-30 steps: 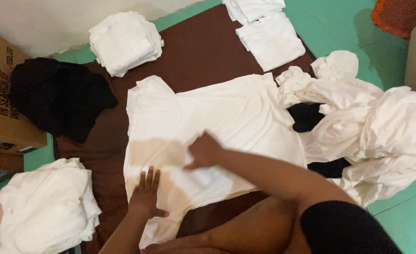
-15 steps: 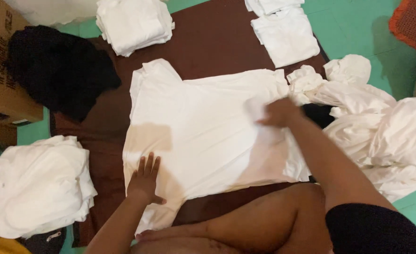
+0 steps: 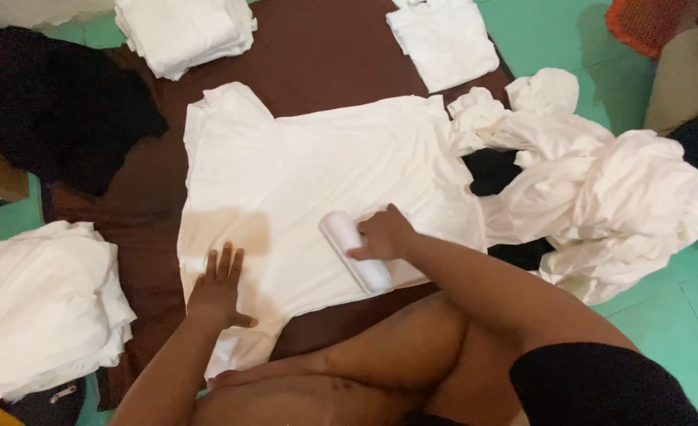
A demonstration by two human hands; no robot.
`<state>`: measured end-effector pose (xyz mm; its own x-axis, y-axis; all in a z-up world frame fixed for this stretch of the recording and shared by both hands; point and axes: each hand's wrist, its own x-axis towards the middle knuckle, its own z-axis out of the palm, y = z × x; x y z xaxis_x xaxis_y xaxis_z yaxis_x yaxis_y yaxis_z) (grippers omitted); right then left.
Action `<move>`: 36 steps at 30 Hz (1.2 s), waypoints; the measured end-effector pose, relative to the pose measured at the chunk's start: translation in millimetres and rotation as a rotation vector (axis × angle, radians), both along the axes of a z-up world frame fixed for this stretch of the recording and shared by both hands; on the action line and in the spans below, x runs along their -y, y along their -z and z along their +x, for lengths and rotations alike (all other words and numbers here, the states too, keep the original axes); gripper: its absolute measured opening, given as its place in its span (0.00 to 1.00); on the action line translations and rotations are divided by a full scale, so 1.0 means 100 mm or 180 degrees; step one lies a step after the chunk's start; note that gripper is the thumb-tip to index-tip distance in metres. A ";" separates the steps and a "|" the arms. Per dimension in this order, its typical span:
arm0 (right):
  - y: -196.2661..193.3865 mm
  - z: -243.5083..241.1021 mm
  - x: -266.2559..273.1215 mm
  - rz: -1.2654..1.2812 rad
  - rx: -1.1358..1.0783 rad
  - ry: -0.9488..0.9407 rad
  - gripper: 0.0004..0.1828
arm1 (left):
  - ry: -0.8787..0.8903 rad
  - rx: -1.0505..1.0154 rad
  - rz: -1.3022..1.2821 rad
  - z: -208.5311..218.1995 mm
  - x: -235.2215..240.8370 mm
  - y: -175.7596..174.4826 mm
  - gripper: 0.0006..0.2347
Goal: The person uses a lint roller to remove lint from a white t-shirt laid out on a brown surface. They then fold the t-shirt neatly and place it on a stack of folded clothes.
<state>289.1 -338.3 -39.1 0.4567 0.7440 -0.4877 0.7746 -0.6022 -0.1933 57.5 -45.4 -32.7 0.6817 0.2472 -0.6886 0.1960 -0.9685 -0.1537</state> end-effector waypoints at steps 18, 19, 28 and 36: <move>-1.18 0.14 -0.04 0.0059 -0.0023 0.1570 0.46 | -0.0060 0.0097 -0.0291 0.04 -0.01 -0.05 0.60; -0.81 0.17 -0.16 0.0044 -0.0022 0.1525 0.46 | -0.0105 0.0097 -0.0304 0.05 -0.03 -0.09 0.60; 0.51 -1.34 -1.28 0.2969 -0.2539 0.1753 0.22 | -0.3691 0.1633 -0.4874 -0.49 -0.09 -1.03 0.40; 0.15 -2.53 -1.46 0.2363 -0.2049 0.0863 0.31 | -0.4365 0.2039 -0.4237 -1.05 0.04 -0.60 0.31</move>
